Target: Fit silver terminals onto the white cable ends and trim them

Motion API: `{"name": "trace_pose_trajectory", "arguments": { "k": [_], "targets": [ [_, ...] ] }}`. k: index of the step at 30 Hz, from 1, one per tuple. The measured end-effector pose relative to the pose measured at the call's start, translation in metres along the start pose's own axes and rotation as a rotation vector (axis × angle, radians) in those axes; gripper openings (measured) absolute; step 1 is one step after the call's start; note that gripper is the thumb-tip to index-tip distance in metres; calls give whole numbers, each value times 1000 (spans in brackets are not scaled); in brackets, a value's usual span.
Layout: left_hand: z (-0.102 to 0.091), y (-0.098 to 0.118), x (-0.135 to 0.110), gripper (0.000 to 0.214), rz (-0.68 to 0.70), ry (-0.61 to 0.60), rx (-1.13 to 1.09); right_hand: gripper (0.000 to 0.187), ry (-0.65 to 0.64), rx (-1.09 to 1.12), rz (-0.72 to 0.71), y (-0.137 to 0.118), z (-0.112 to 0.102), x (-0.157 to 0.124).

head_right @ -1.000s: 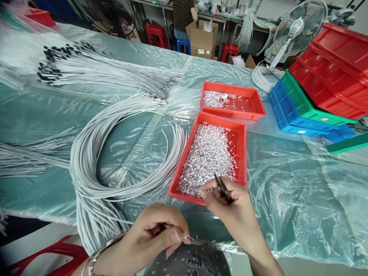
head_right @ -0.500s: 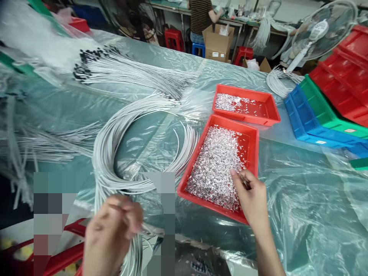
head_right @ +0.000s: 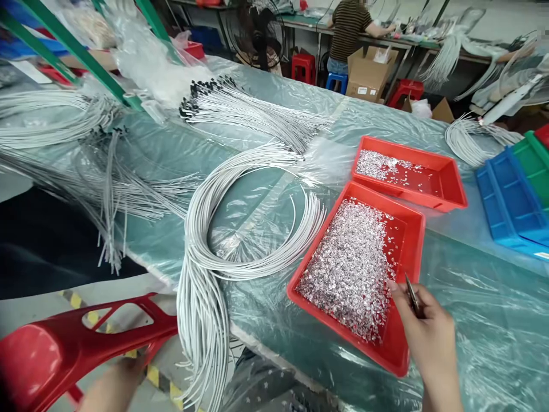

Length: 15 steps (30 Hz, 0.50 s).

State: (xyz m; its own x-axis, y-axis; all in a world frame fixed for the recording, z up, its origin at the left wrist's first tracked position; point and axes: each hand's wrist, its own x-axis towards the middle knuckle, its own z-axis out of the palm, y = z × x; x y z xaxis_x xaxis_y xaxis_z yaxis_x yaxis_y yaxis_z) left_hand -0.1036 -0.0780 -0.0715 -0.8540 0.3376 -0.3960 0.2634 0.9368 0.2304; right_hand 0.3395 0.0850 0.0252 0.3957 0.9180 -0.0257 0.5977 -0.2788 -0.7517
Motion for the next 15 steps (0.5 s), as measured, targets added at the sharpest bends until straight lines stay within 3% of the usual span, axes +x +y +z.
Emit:
{"name": "trace_pose_trajectory", "arguments": {
  "k": [2, 4, 5, 6, 8, 10, 12, 15],
  "targets": [
    [-36, 25, 0, 30, 59, 232, 64, 36, 8, 21, -6, 2, 0, 1],
    [-61, 67, -10, 23, 260, 360, 32, 38, 9, 29, -33, 3, 0, 0],
    [-65, 92, -19, 21, 569, 407, -24, 37, 8, 25, -52, 2, 0, -1],
    [-64, 118, -30, 24, 913, 320, -61, 38, -1, 18, -74, 2, 0, -3],
    [-46, 170, -55, 23, 1243, 56, -40, 43, -37, 2, -119, -1, -1, -10],
    [-12, 215, -77, 15, 1439, -125, 23, 44, -68, 0, -147, -2, -2, -17],
    [24, 247, -91, 13, 1515, -213, 80, 43, -80, 20, -161, -2, -5, -25],
    [61, 272, -97, 16, 1485, -249, 117, 41, -82, 47, -149, 2, -14, -35]
  ]
}}
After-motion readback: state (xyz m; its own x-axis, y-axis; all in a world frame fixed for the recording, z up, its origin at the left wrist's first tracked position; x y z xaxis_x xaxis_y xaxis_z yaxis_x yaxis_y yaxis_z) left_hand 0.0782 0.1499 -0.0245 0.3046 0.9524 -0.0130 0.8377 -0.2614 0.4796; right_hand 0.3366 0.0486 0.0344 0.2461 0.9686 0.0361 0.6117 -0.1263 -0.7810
